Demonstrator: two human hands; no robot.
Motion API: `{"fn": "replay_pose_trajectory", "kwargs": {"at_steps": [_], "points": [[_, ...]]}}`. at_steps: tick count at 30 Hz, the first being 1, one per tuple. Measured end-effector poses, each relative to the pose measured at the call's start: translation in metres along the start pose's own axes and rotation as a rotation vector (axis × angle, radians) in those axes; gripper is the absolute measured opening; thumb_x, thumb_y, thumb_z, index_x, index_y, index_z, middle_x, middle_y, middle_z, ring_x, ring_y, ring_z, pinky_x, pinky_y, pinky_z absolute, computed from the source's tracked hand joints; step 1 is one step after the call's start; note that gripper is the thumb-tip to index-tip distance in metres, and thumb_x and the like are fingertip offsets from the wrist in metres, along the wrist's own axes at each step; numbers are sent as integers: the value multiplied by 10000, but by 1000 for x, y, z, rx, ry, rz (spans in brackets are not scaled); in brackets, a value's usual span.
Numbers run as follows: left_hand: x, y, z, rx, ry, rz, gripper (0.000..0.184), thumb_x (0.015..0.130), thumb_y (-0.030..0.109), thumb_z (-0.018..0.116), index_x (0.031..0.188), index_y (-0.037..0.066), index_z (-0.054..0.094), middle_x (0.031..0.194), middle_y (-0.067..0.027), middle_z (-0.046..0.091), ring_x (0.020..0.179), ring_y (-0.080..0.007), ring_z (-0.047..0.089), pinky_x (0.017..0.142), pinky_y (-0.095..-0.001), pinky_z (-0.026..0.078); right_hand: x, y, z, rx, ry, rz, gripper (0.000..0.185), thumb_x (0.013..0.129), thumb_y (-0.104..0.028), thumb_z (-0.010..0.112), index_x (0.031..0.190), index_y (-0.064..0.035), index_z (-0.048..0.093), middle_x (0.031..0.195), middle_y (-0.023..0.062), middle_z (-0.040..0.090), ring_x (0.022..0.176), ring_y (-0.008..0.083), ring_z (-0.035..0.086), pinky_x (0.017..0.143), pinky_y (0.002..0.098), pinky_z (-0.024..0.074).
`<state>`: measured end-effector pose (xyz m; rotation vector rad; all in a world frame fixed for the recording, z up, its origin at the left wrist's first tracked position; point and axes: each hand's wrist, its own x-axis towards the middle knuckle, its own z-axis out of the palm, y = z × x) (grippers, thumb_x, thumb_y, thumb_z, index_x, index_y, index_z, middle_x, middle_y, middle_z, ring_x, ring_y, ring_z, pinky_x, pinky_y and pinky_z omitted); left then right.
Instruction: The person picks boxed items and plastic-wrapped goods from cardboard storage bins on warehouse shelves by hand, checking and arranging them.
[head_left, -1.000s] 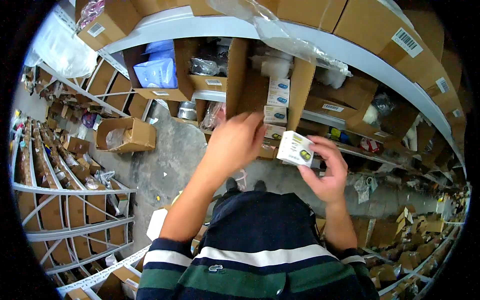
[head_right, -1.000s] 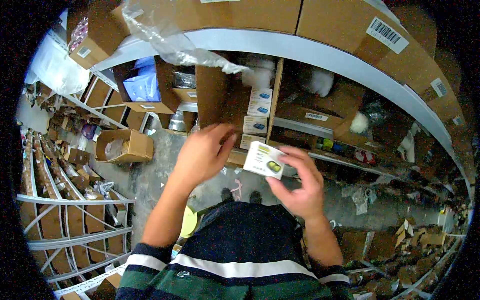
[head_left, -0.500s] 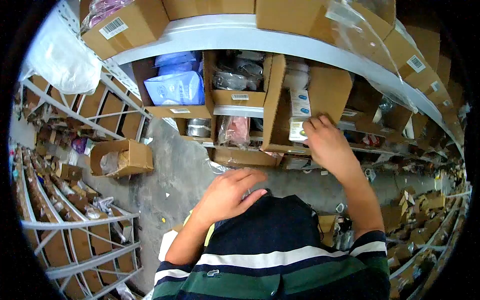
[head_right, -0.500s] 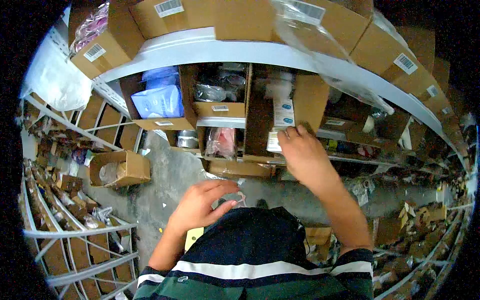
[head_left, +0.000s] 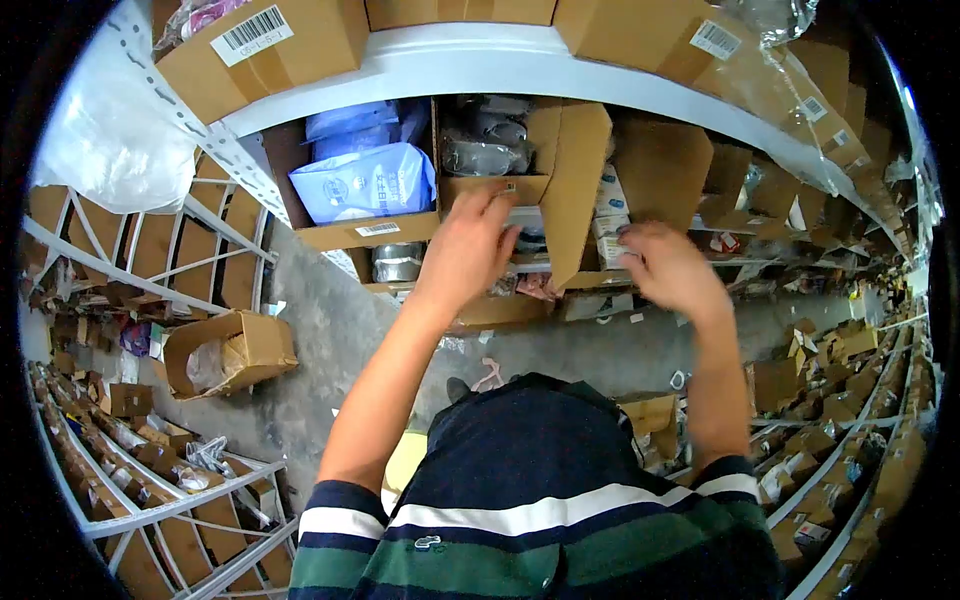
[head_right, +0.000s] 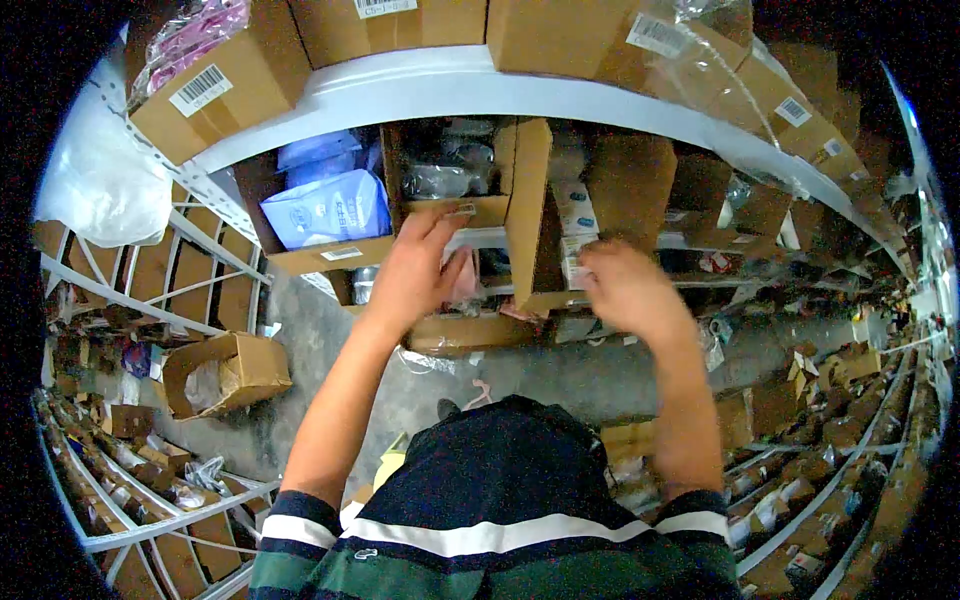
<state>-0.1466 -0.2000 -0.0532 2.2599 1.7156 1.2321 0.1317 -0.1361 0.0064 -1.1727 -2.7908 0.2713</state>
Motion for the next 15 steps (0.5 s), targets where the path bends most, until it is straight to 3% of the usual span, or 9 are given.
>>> {"fn": "replay_pose_trajectory", "kwargs": {"at_steps": [3, 4, 9, 10, 11, 15], "points": [[20, -11, 15, 111, 50, 6, 393, 832, 99, 664, 1209, 19, 585, 1227, -189, 577, 1136, -390, 535, 944, -446, 480, -27, -16, 34, 46, 246, -176, 422, 828, -313, 708, 1130, -25, 649, 1196, 150, 625, 1153, 342, 545, 1012, 453, 413], [25, -14, 20, 172, 37, -5, 408, 833, 100, 663, 1224, 19, 578, 1231, -193, 573, 1139, -395, 529, 954, -451, 474, -30, -22, 46, 35, 367, -205, 418, 781, -241, 763, 1125, -33, 648, 1116, 136, 642, 1116, 343, 553, 1016, 453, 400], [33, -28, 35, 414, -57, -61, 404, 837, 130, 669, 1219, 29, 587, 1184, -177, 597, 1093, -372, 559, 923, -453, 495, -19, -5, 106, -18, 676, -185, 319, 733, -145, 757, 1029, -74, 662, 946, 49, 622, 934, 255, 557, 850, 406, 395], [36, -20, 31, 401, -102, -128, 396, 839, 128, 667, 1214, 33, 587, 1166, -173, 607, 1091, -369, 563, 913, -457, 501, -18, -6, 108, -2, 693, -192, 303, 735, -138, 750, 1022, -82, 667, 927, 51, 614, 916, 252, 554, 849, 400, 389], [36, -22, 34, 481, -39, -72, 337, 806, 101, 663, 1136, 61, 612, 1086, -109, 636, 1044, -311, 592, 853, -421, 527, -17, -5, 110, 0, 678, -178, 281, 760, -160, 727, 1026, -87, 671, 941, 52, 621, 932, 247, 558, 844, 399, 393], [39, -18, 38, 527, 27, -18, 323, 805, 137, 689, 1114, 79, 616, 1026, -110, 642, 1005, -316, 607, 809, -430, 534, -5, 1, 110, 16, 708, -171, 251, 799, -185, 697, 1033, -98, 671, 951, 57, 626, 960, 242, 555, 843, 398, 395]]}}
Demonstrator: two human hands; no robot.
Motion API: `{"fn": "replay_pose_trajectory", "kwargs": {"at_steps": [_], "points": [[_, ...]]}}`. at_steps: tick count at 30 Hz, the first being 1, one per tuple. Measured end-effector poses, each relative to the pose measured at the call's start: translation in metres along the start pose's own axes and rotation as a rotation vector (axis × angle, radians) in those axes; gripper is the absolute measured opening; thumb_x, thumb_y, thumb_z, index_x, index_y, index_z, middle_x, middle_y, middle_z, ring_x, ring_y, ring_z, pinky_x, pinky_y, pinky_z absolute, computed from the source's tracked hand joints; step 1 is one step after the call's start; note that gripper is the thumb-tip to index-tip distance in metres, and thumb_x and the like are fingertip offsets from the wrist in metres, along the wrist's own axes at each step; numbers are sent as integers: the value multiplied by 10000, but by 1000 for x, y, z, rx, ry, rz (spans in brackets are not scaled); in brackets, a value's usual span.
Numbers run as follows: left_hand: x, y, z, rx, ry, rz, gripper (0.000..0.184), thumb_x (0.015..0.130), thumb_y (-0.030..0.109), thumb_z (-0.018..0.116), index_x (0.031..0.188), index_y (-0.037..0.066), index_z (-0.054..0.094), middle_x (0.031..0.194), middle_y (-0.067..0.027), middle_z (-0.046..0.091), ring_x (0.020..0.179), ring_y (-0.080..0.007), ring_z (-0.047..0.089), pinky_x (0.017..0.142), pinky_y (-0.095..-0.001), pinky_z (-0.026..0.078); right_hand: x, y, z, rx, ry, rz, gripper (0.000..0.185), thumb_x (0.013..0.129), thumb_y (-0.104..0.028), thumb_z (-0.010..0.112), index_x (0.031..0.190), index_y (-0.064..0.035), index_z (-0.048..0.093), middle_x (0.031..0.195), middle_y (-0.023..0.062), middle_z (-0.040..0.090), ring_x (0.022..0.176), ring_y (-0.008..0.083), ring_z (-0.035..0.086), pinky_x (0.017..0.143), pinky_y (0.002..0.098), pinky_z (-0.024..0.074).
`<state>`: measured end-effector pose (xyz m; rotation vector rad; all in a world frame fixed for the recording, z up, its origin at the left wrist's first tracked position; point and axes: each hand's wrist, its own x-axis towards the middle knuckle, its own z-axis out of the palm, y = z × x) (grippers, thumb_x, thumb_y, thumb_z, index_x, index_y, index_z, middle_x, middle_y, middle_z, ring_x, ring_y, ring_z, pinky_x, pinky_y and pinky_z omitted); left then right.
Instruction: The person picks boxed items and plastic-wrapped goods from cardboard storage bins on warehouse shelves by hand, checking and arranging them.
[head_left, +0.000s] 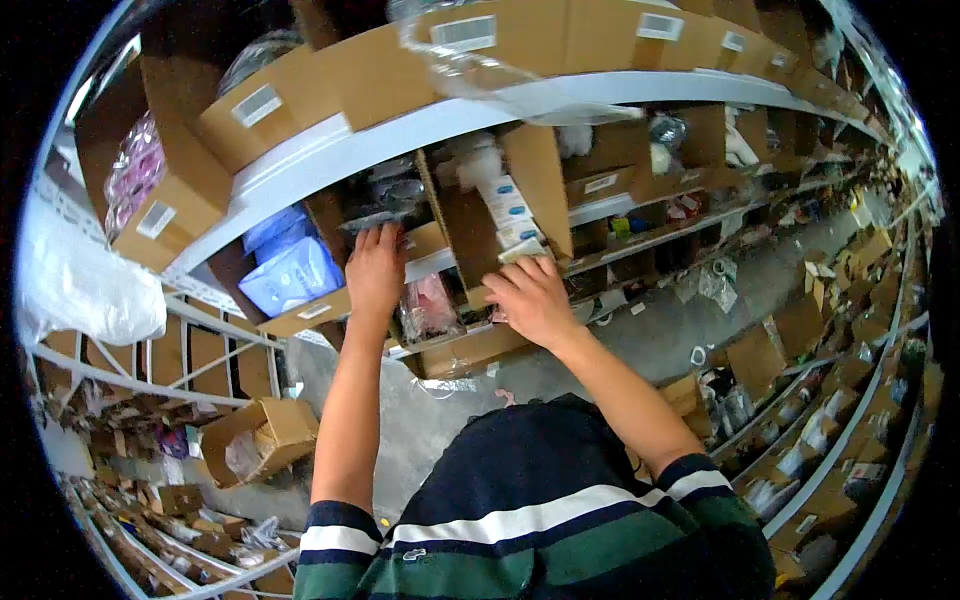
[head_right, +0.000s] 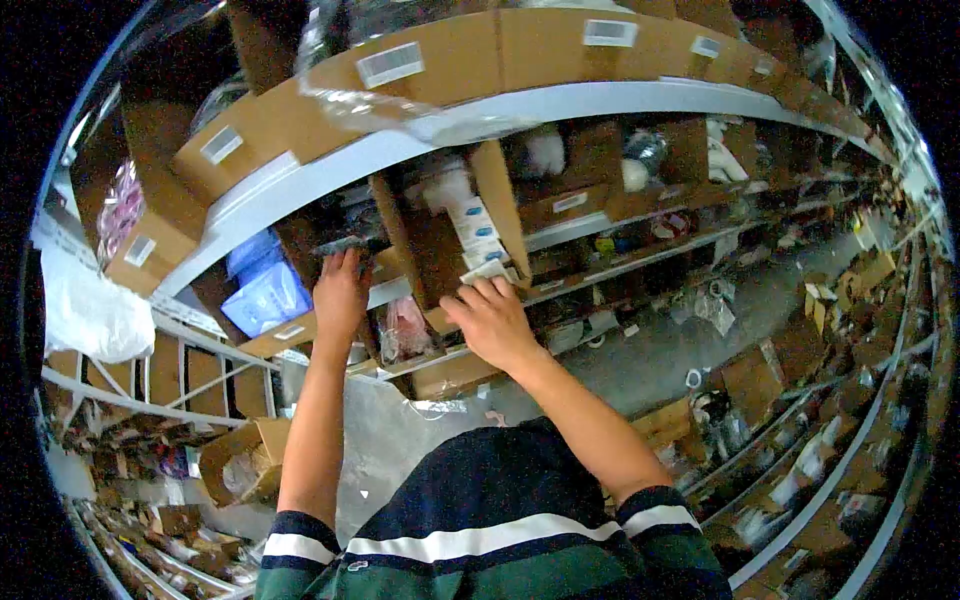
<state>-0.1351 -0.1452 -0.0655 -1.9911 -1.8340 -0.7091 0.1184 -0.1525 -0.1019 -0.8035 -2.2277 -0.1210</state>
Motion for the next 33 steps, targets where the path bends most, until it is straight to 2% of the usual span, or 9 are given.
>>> {"fn": "replay_pose_trajectory", "kwargs": {"at_steps": [3, 6, 9, 11, 14, 23, 27, 31, 33], "points": [[2, 1, 5, 31, -29, -32, 291, 803, 154, 698, 1083, 102, 638, 1019, -100, 641, 984, -313, 610, 785, -429, 538, 17, 14, 15, 12, 73, 0, 237, 810, -187, 691, 1031, -105, 659, 948, 59, 621, 977, 245, 547, 848, 398, 393], [2, 0, 7, 36, 15, -4, 191, 795, 187, 710, 964, 109, 670, 979, -87, 631, 955, -297, 610, 766, -428, 539, 27, 25, 29, -3, 53, 13, 247, 812, -194, 690, 1036, -102, 644, 962, 60, 614, 992, 246, 542, 854, 393, 389], [2, 0, 9, 77, 11, -16, 188, 805, 191, 697, 974, 112, 668, 967, -87, 626, 945, -300, 609, 757, -435, 536, 39, 31, 34, 28, 38, 13, 238, 798, -171, 686, 1024, -104, 645, 941, 65, 614, 989, 252, 548, 856, 404, 393], [3, 6, 9, 128, -6, -77, 155, 814, 189, 686, 947, 111, 669, 952, -94, 624, 939, -305, 608, 747, -437, 530, 47, 36, 41, 1, 143, -15, 220, 805, -161, 679, 1014, -102, 649, 930, 67, 614, 982, 256, 553, 850, 405, 393], [2, 6, 10, 63, 28, -82, 101, 830, 191, 674, 869, 98, 668, 903, -97, 631, 900, -307, 617, 742, -432, 523, 52, 39, 43, 25, 59, 16, 207, 814, -165, 676, 1009, -102, 651, 965, 77, 632, 985, 264, 559, 844, 410, 391], [-18, 22, -13, 3, 48, -78, 73, 793, 164, 687, 823, 104, 658, 859, -88, 609, 860, -299, 607, 717, -431, 492, 53, 43, 45, 15, 87, -22, 222, 807, -196, 708, 999, -109, 639, 936, 58, 627, 955, 255, 558, 837, 400, 386], [-36, 39, -33, 11, 17, -97, 84, 780, 166, 687, 831, 111, 647, 842, -77, 581, 852, -289, 583, 715, -416, 473, 54, 42, 47, 45, 76, -9, 208, 800, -150, 693, 995, -107, 634, 960, 69, 631, 986, 259, 563, 831, 399, 397], [-59, 48, -42, 26, -16, -112, 112, 779, 156, 681, 867, 103, 637, 867, -59, 567, 882, -275, 564, 724, -410, 455, 54, 43, 49, -33, 38, -12, 218, 819, -142, 684, 1033, -118, 654, 972, 68, 630, 1009, 264, 564, 865, 405, 398], [-56, 47, -43, 38, 2, -90, 93, 779, 144, 675, 849, 103, 630, 854, -56, 562, 862, -266, 563, 707, -398, 446, 56, 41, 44, -8, -80, 43, 232, 822, -140, 686, 1051, -116, 659, 979, 71, 627, 1025, 266, 562, 876, 409, 394]]}}
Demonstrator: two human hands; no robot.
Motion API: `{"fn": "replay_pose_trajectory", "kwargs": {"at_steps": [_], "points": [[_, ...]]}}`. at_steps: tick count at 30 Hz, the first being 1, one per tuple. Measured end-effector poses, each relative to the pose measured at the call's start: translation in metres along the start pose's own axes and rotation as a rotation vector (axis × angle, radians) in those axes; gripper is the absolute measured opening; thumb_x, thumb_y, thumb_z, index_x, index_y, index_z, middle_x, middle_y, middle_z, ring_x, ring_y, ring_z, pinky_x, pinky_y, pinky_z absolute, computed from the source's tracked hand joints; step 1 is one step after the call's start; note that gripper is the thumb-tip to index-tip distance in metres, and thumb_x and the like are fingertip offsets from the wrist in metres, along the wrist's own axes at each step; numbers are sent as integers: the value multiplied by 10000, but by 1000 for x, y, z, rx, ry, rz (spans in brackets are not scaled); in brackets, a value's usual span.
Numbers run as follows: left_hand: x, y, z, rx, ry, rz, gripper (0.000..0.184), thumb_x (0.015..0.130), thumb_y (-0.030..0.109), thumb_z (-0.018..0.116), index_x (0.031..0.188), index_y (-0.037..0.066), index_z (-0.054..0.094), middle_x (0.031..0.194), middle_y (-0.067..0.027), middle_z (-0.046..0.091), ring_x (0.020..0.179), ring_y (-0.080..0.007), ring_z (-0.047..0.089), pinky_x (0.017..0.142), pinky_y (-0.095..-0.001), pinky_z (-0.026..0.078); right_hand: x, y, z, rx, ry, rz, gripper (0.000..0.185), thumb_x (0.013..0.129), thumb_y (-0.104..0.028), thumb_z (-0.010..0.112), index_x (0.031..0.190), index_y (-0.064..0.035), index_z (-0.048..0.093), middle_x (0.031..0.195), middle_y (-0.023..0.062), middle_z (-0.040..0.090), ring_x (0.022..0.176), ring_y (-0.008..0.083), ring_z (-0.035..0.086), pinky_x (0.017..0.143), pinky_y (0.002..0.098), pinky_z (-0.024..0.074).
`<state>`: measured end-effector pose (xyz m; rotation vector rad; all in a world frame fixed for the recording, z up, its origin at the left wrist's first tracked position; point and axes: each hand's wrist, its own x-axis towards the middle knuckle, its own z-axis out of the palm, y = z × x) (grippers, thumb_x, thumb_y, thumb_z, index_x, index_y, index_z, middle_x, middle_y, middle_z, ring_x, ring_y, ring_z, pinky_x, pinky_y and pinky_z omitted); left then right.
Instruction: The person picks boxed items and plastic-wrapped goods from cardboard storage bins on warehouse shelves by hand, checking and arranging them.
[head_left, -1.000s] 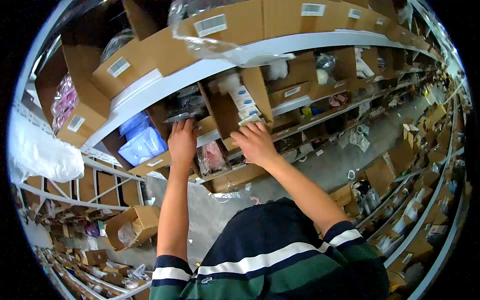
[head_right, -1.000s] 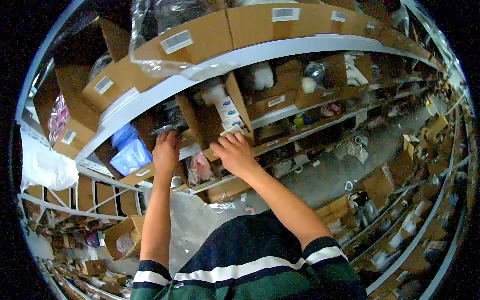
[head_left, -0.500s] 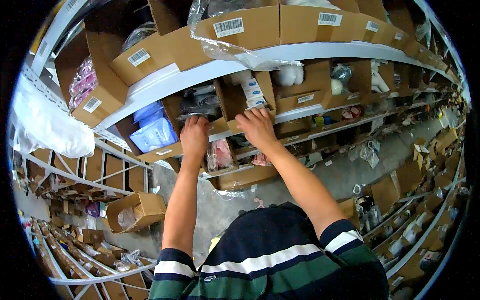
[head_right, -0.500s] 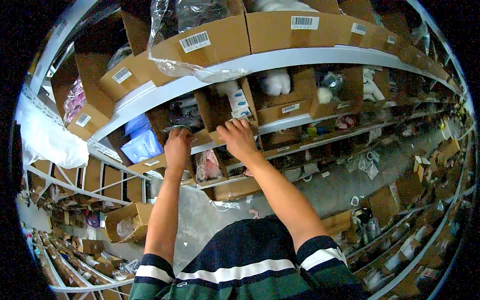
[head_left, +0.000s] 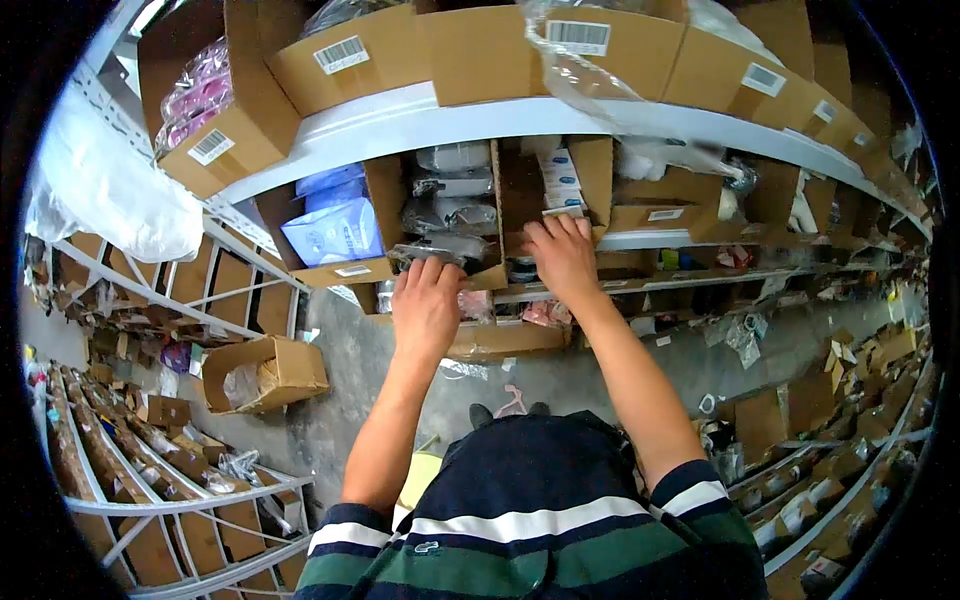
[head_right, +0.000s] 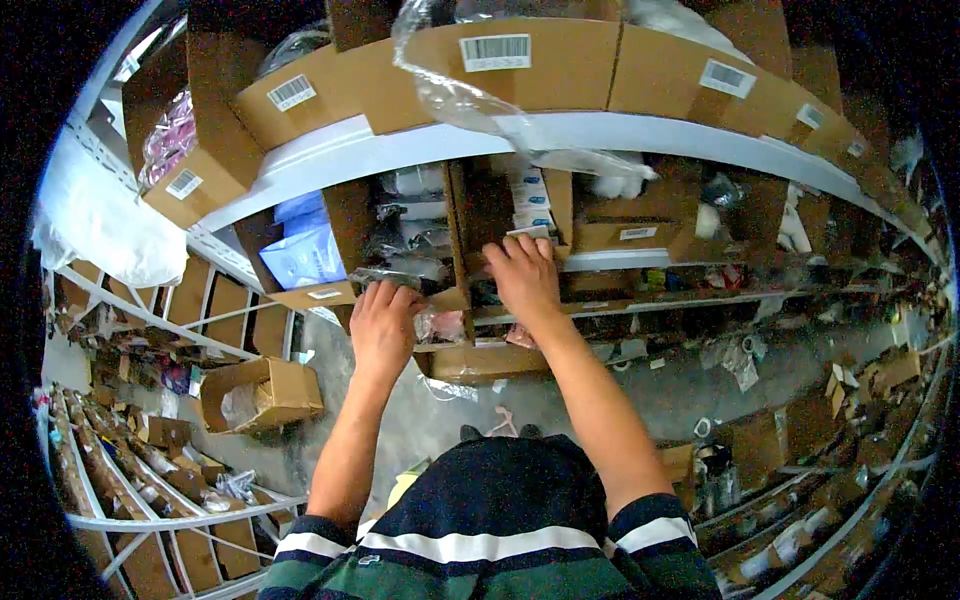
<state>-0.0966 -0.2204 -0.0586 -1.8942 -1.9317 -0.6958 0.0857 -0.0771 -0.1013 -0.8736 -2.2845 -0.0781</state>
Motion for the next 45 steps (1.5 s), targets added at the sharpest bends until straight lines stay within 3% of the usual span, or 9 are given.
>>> {"fn": "replay_pose_trajectory", "kwargs": {"at_steps": [20, 26, 28, 30, 32, 35, 39, 44, 45], "points": [[-34, 4, -8, -110, -3, 97, 108, 739, 125, 661, 820, 101, 595, 813, -65, 523, 829, -255, 542, 693, -373, 425, 1, 4, 2, -67, 84, -104, 288, 734, -71, 699, 1005, -52, 605, 956, 95, 602, 945, 301, 530, 807, 423, 365], [-79, 24, -37, -116, -108, 100, 99, 743, 161, 652, 811, 114, 599, 800, -47, 501, 809, -231, 537, 675, -361, 421, 0, 6, 0, -41, 13, -59, 372, 668, 14, 675, 1030, -33, 604, 971, 134, 585, 956, 337, 520, 835, 424, 372], [-88, 29, -49, -129, -111, 92, 112, 739, 171, 655, 827, 119, 608, 805, -37, 500, 810, -217, 540, 670, -353, 421, -3, 1, -13, 44, -131, 68, 503, 665, 10, 698, 1161, -6, 611, 1146, 173, 614, 1153, 353, 512, 997, 457, 367], [-97, 33, -56, -160, -137, 78, 115, 750, 171, 658, 847, 122, 621, 810, -31, 503, 812, -211, 542, 672, -348, 421, -6, -11, -25, 158, 14, 39, 468, 730, -4, 670, 1193, 6, 595, 1158, 189, 612, 1133, 365, 537, 1004, 433, 386], [-103, 34, -58, -143, -156, 66, 118, 756, 180, 665, 856, 128, 632, 816, -25, 508, 812, -206, 545, 673, -343, 422, -17, -32, -43, 567, 238, 275, 409, 844, -66, 608, 1240, 28, 566, 1213, 201, 607, 1159, 354, 552, 1028, 418, 391], [-101, 35, -60, -170, -133, 55, 140, 738, 181, 666, 866, 132, 636, 819, -21, 509, 802, -199, 543, 656, -337, 417, -38, -70, -70, 850, 263, 188, 504, 934, -225, 569, 1336, 67, 485, 1348, 222, 539, 1239, 321, 515, 1063, 419, 386], [-103, 32, -62, -129, -244, 59, 163, 760, 173, 664, 917, 130, 658, 867, -17, 542, 835, -196, 552, 686, -328, 440, -46, -99, -73, 806, 149, 123, 696, 900, -247, 642, 1441, 76, 345, 1431, 252, 445, 1304, 350, 454, 1054, 439, 399], [-90, 29, -100, -356, -51, 37, 275, 744, 95, 725, 1017, 112, 688, 953, -49, 647, 862, -216, 631, 728, -346, 523, -56, -97, -55, 568, 7, 126, 686, 886, -179, 618, 1433, 104, 316, 1436, 315, 397, 1300, 459, 422, 1089, 502, 345], [-78, 27, -108, -425, 16, 31, 266, 695, 24, 757, 951, 76, 705, 934, -90, 677, 858, -274, 666, 729, -377, 550, -56, -97, -55, 570, 3, 127, 686, 886, -179, 618, 1433, 104, 316, 1436, 315, 397, 1300, 459, 422, 1089, 502, 345]]}}
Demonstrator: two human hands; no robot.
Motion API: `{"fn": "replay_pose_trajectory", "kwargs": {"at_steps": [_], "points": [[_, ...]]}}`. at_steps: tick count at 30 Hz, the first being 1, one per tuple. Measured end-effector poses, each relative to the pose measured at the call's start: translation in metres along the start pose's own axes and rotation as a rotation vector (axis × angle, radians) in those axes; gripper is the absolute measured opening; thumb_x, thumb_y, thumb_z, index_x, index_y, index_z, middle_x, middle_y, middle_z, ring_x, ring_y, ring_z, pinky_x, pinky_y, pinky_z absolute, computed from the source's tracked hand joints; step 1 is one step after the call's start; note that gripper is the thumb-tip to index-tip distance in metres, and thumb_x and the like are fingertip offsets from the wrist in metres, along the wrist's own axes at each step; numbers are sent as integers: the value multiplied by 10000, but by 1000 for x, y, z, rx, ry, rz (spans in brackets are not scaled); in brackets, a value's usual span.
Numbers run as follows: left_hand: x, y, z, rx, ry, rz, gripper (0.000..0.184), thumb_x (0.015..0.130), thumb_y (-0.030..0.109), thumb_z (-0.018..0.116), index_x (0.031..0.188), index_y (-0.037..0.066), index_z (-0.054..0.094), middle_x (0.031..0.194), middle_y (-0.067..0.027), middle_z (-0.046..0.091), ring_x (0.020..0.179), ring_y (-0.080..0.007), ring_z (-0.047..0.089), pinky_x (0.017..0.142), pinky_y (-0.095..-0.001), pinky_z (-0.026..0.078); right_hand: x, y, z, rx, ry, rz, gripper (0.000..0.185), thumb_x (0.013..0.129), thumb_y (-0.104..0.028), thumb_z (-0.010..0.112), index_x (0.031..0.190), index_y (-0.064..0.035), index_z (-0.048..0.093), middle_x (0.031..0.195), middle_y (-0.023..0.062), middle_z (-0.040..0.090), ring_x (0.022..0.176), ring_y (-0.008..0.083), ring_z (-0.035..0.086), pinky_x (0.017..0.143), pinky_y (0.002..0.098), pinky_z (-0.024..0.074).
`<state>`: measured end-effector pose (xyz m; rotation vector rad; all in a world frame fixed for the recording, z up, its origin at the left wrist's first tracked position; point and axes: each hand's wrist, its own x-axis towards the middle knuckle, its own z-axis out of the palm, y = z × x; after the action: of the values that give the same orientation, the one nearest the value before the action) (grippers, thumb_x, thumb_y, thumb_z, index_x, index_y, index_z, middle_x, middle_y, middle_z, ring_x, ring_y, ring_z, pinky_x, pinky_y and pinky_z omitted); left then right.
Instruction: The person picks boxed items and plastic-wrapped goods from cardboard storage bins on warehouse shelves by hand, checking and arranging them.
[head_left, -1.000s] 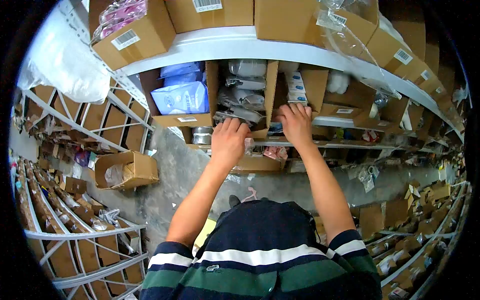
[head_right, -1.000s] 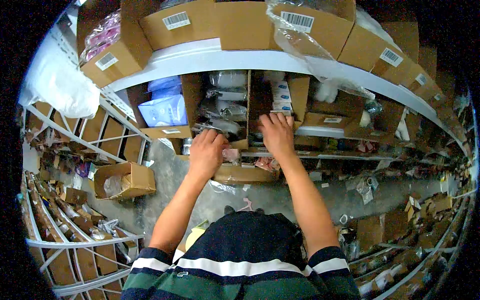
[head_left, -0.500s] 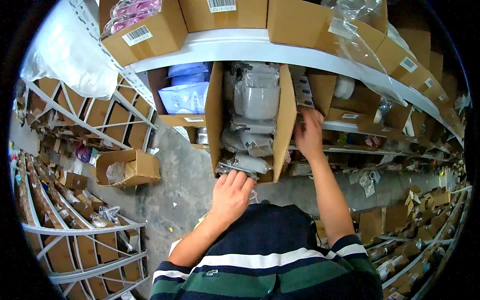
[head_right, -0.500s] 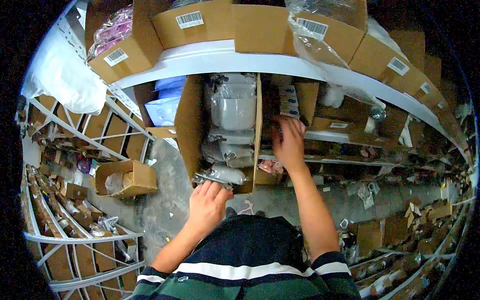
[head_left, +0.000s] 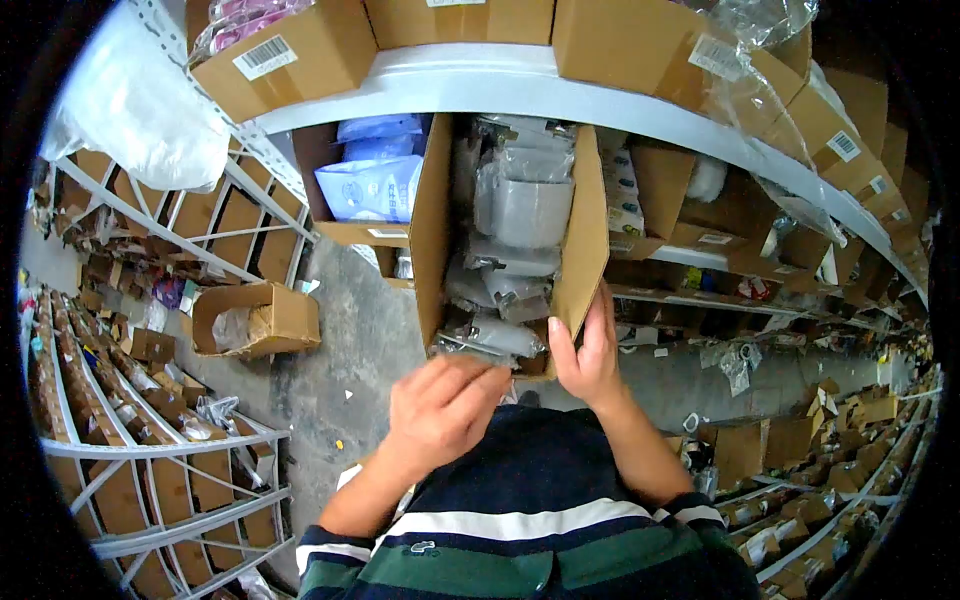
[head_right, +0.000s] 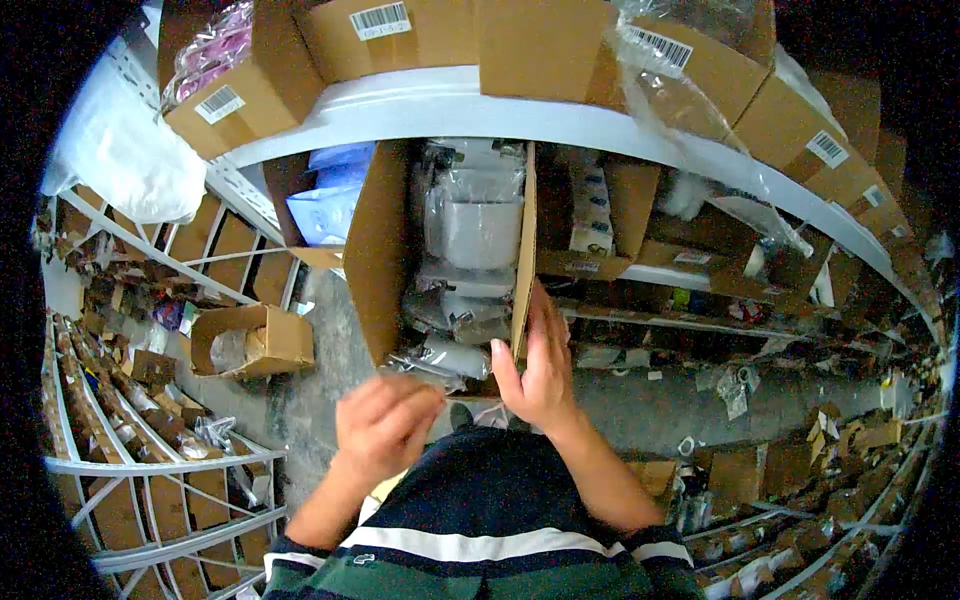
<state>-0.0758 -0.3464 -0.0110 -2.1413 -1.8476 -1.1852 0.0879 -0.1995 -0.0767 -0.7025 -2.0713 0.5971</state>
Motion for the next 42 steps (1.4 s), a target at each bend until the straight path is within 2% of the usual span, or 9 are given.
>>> {"fn": "replay_pose_trajectory", "kwargs": {"at_steps": [3, 6, 10, 14, 21, 23, 25, 28, 42], "points": [[64, -3, -8, -10, 45, 39, 296, 765, 57, 724, 1056, 44, 669, 1080, -155, 643, 1005, -338, 624, 863, -418, 516, 2, -1, 2, -21, -35, -7, 646, 890, -146, 577, 1414, 131, 321, 1423, 342, 388, 1294, 494, 411, 1094, 504, 339], [108, -24, 21, 221, -20, -50, 683, 829, 206, 714, 1416, 45, 405, 1442, -248, 400, 1324, -454, 388, 1075, -507, 375, 0, 1, 4, -56, -13, -8, 622, 885, -118, 537, 1400, 154, 321, 1411, 363, 382, 1276, 515, 418, 1099, 502, 333], [126, -49, 55, 232, -107, -178, 885, 821, 315, 748, 1509, 67, 249, 1527, -318, 192, 1355, -583, 237, 1125, -585, 294, -7, -4, 4, -59, -33, 0, 623, 876, -101, 531, 1401, 155, 316, 1408, 369, 382, 1275, 521, 418, 1092, 506, 350], [110, -52, 57, 207, -154, -159, 864, 820, 304, 748, 1510, 98, 270, 1557, -288, 155, 1363, -568, 241, 1118, -580, 307, -32, -2, 16, -79, -30, 97, 494, 862, -44, 533, 1318, 104, 419, 1270, 334, 496, 1134, 490, 525, 983, 480, 433], [79, -10, 14, 213, -145, -47, 730, 796, 254, 767, 1424, 90, 435, 1535, -216, 291, 1396, -458, 295, 1103, -522, 349, -44, -18, 7, -3, -169, 269, 573, 849, -59, 541, 1359, 117, 347, 1219, 371, 507, 1093, 514, 542, 957, 496, 458], [65, -1, -1, 211, -80, -11, 607, 766, 214, 778, 1315, 81, 557, 1460, -198, 424, 1352, -397, 402, 1065, -491, 397, -55, -28, 1, -5, -182, 326, 486, 843, -46, 550, 1296, 90, 436, 1164, 327, 547, 1047, 495, 559, 931, 487, 459], [51, 0, -14, 111, 16, 136, 479, 723, 175, 788, 1172, 69, 656, 1308, -182, 568, 1231, -390, 529, 1010, -488, 443, -62, -32, -5, -16, -326, 274, 681, 855, -70, 528, 1430, 146, 235, 1305, 413, 428, 1137, 549, 510, 980, 503, 458], [35, 5, -23, 89, 83, 168, 371, 699, 127, 774, 1058, 72, 696, 1181, -137, 635, 1132, -330, 600, 961, -466, 478, -77, -20, 0, -14, -356, 273, 696, 854, -81, 534, 1436, 145, 227, 1357, 402, 389, 1205, 538, 467, 1040, 498, 416], [11, -11, -21, 0, 140, -170, 514, 732, 16, 722, 1234, 51, 617, 1426, -226, 442, 1338, -414, 423, 1106, -494, 334, -94, -12, -9, 65, -391, 242, 749, 828, -168, 661, 1385, 144, 270, 1326, 381, 415, 1191, 524, 487, 1011, 513, 431]]}}
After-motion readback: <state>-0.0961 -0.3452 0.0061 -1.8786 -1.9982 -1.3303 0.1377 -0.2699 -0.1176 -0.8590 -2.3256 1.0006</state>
